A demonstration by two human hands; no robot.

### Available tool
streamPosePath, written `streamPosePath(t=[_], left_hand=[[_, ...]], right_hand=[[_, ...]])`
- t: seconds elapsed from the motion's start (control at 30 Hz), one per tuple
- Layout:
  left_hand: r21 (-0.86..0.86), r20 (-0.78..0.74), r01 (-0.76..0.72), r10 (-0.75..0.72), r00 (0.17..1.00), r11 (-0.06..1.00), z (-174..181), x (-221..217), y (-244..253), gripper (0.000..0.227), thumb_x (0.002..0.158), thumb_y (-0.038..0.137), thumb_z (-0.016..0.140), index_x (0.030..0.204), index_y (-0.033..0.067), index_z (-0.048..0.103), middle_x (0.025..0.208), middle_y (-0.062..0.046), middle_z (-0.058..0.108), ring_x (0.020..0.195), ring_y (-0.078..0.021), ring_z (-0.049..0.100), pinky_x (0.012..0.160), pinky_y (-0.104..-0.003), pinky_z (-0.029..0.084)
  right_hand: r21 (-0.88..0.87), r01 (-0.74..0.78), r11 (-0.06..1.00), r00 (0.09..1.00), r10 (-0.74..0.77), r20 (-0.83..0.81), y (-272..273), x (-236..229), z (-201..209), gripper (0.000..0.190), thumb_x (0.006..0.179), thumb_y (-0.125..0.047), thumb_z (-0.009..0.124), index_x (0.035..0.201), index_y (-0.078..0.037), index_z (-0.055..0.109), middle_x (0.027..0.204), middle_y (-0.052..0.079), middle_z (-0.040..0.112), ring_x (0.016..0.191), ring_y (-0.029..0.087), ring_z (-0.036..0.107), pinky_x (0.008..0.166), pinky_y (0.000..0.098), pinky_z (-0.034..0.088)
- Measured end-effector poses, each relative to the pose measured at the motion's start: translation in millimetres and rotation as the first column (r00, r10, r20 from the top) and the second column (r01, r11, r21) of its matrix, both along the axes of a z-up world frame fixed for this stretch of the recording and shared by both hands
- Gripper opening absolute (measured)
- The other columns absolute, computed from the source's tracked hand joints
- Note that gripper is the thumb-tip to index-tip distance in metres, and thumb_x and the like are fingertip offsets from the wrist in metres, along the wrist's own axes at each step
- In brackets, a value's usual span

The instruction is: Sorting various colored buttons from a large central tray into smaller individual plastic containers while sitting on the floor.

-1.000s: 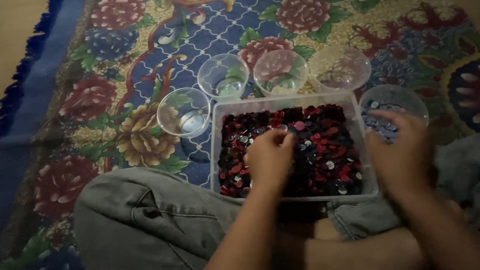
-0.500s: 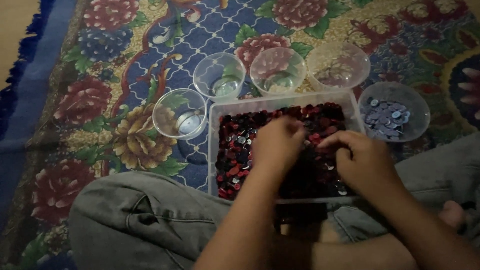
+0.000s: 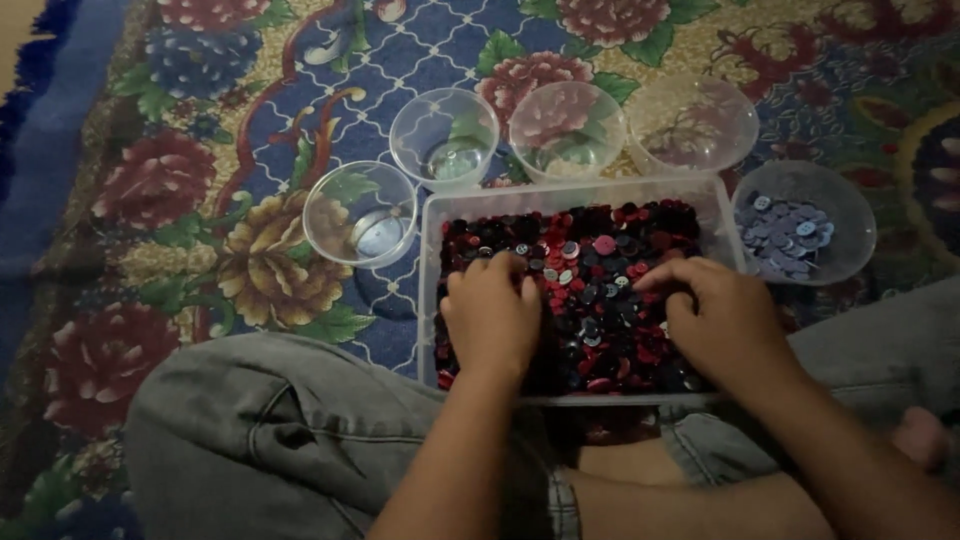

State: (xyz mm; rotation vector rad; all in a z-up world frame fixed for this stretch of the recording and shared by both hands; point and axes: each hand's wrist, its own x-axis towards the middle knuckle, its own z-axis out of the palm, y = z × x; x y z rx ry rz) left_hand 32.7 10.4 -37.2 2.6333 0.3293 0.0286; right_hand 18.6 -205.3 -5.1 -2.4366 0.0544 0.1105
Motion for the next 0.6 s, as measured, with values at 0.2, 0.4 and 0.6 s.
streamPosePath(t=[0.2,0.4,0.6], left_hand=[[0.027,-0.058,0.08,-0.078,0.995,0.996,-6,5,-11,0.023,0.089,0.034,0.07,0.11,0.0237,0.072,0.11,-0.005,0.071,0.102,-0.0329,0.058,0.087,-0.049,0.045],[-0.076,-0.223,0.105,-0.12,0.967,0.992,18,0,-1,0.018,0.095,0.032,0.065,0.112,0.0303,0.072,0.11,-0.004,0.073,0.115,-0.0333,0.059,0.095,-0.046,0.048],[-0.126,-0.155,0.069,-0.089,0.984,0.99,12,-2,3,0.018,0.097,0.029,0.06,0.109,0.0256,0.073,0.105,-0.005,0.073,0.108,-0.0312,0.064,0.089,-0.046,0.05]], right_hand=[[-0.065,-0.001,0.998,0.999,0.004,0.049,10,10,-2,0.027,0.085,-0.009,0.063,0.105,-0.015,0.078,0.097,0.002,0.078,0.058,0.024,0.062,0.056,0.0362,0.049],[-0.084,-0.025,0.996,0.988,0.037,0.152,31,41,-29,0.041,0.091,-0.014,0.073,0.131,-0.013,0.07,0.125,0.018,0.067,0.119,0.037,0.065,0.092,0.0428,0.059],[-0.133,-0.255,0.958,0.956,0.27,0.112,66,62,-57,0.052,0.09,-0.019,0.069,0.14,-0.007,0.062,0.135,0.021,0.062,0.134,0.039,0.055,0.11,0.0489,0.045]])
